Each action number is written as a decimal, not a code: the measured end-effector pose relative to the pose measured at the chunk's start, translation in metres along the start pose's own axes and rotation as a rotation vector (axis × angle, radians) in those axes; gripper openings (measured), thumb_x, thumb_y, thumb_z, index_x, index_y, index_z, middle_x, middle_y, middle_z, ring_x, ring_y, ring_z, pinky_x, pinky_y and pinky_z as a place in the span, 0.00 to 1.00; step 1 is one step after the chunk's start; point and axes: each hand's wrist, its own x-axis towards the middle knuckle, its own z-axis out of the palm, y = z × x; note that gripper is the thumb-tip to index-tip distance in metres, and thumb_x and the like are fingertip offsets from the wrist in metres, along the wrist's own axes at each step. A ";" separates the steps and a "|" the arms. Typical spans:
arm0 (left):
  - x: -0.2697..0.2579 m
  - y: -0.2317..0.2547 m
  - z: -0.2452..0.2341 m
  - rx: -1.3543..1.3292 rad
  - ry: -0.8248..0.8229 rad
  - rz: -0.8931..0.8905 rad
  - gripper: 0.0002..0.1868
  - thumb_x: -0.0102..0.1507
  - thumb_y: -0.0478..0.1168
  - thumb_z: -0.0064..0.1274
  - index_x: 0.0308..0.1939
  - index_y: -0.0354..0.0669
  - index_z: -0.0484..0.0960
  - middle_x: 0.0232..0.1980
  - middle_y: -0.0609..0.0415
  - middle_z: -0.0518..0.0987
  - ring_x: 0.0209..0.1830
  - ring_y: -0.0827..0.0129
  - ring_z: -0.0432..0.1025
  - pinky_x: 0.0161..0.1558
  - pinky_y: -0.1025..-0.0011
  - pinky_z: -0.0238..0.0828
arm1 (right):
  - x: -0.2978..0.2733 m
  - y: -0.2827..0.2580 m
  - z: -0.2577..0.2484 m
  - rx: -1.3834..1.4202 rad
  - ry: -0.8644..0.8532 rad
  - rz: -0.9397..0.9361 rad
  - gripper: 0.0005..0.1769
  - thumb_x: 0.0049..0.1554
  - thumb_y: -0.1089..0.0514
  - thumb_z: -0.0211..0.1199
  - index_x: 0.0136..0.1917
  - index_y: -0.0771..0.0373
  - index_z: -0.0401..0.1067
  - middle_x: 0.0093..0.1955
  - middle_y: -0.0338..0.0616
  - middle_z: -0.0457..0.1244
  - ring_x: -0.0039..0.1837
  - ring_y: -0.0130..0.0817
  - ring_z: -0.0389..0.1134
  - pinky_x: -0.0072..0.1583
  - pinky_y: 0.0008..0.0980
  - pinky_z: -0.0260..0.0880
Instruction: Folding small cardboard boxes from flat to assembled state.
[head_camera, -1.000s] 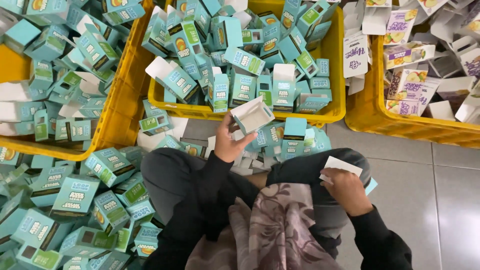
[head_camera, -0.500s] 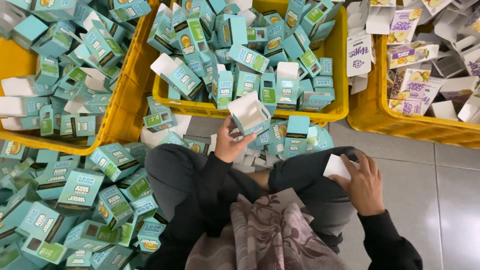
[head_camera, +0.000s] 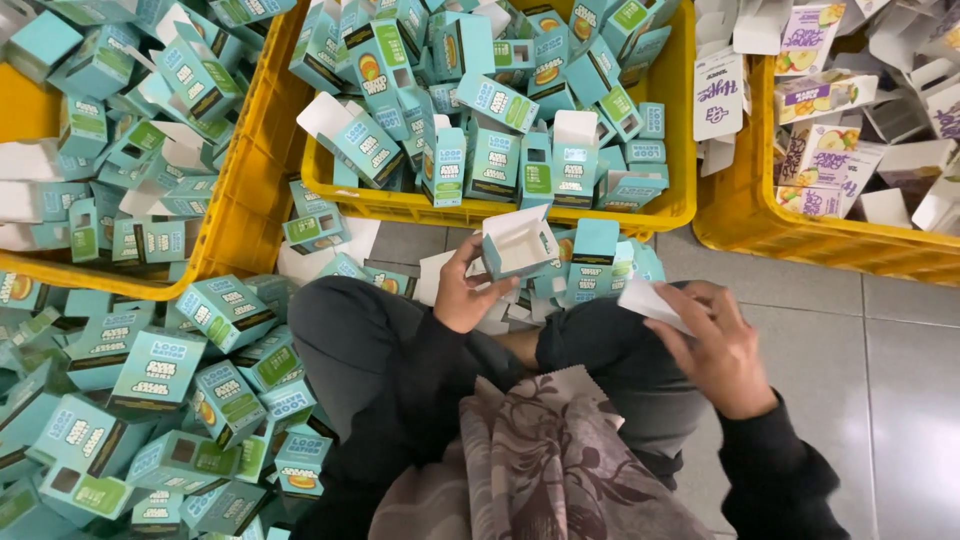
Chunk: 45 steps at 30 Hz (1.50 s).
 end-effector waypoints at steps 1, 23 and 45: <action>-0.002 0.003 0.003 -0.003 -0.002 0.001 0.36 0.51 0.31 0.74 0.62 0.38 0.76 0.55 0.42 0.79 0.63 0.46 0.70 0.51 0.42 0.80 | 0.011 -0.016 0.003 -0.003 0.000 0.001 0.29 0.52 0.51 0.76 0.67 0.49 0.78 0.54 0.39 0.61 0.51 0.44 0.72 0.50 0.35 0.76; -0.017 0.051 0.004 0.274 -0.004 0.212 0.33 0.58 0.30 0.70 0.66 0.40 0.74 0.64 0.41 0.72 0.65 0.31 0.67 0.49 0.36 0.79 | 0.112 -0.096 0.029 0.154 -0.336 -0.233 0.28 0.56 0.66 0.66 0.67 0.66 0.61 0.58 0.53 0.62 0.48 0.60 0.73 0.43 0.47 0.77; -0.024 0.045 0.014 0.285 0.148 0.518 0.31 0.66 0.40 0.61 0.72 0.45 0.69 0.69 0.46 0.71 0.73 0.33 0.61 0.67 0.28 0.64 | 0.087 -0.119 0.093 0.402 0.008 0.109 0.12 0.65 0.64 0.58 0.54 0.57 0.81 0.25 0.35 0.64 0.25 0.43 0.62 0.32 0.28 0.65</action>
